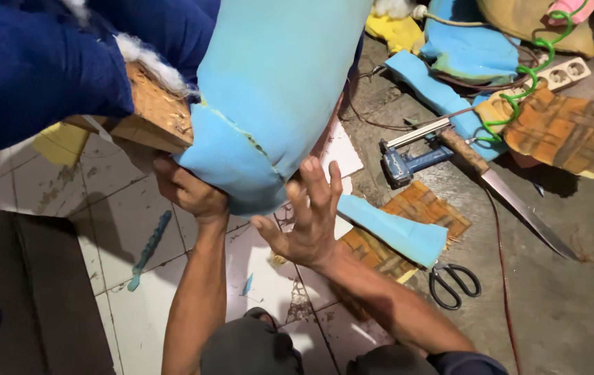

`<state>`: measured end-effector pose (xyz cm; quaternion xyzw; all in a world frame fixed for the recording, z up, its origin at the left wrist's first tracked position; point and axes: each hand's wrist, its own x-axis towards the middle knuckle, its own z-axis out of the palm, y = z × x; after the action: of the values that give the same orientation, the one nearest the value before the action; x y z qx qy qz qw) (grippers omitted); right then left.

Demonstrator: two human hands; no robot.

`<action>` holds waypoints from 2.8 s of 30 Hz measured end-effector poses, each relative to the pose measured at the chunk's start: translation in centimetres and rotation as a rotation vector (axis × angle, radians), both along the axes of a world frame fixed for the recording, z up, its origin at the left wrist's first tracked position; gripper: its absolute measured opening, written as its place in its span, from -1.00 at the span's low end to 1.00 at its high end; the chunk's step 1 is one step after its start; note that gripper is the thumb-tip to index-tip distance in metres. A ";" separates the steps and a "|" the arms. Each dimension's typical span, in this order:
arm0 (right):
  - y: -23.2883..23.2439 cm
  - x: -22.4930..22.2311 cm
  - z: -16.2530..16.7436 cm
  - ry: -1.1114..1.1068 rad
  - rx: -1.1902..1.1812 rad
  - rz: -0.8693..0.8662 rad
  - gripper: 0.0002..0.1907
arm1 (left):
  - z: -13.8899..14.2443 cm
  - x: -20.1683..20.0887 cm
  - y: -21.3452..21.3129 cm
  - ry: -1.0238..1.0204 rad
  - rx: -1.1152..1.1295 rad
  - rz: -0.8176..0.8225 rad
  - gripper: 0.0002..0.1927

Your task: The person sits on the floor and fits blue foam padding onto a wooden chair frame. They cut foam pieces with scissors, apply glue from a bottle to the foam, press the foam onto the chair seat and armrest, and staple the foam edges to the frame using a pneumatic stapler.

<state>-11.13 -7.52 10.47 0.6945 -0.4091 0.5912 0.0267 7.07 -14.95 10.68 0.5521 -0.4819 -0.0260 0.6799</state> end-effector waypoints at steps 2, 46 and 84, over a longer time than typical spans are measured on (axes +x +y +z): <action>-1.7 1.4 1.2 0.036 -0.067 0.054 -0.03 | -1.0 1.1 -0.6 -0.035 -0.064 0.002 -0.50; -1.9 -20.1 -10.0 1.096 0.955 -0.050 -0.30 | 12.6 -4.1 7.6 -0.604 -0.070 -0.031 -0.49; 6.4 -12.6 2.5 -0.916 0.727 0.922 -0.40 | 25.8 -12.7 6.4 -1.391 0.148 -0.717 -0.53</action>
<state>-23.69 -1.10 13.01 0.4449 -0.2159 0.6001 -0.6287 -5.65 -8.59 36.49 0.2962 -0.9427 0.0760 0.1336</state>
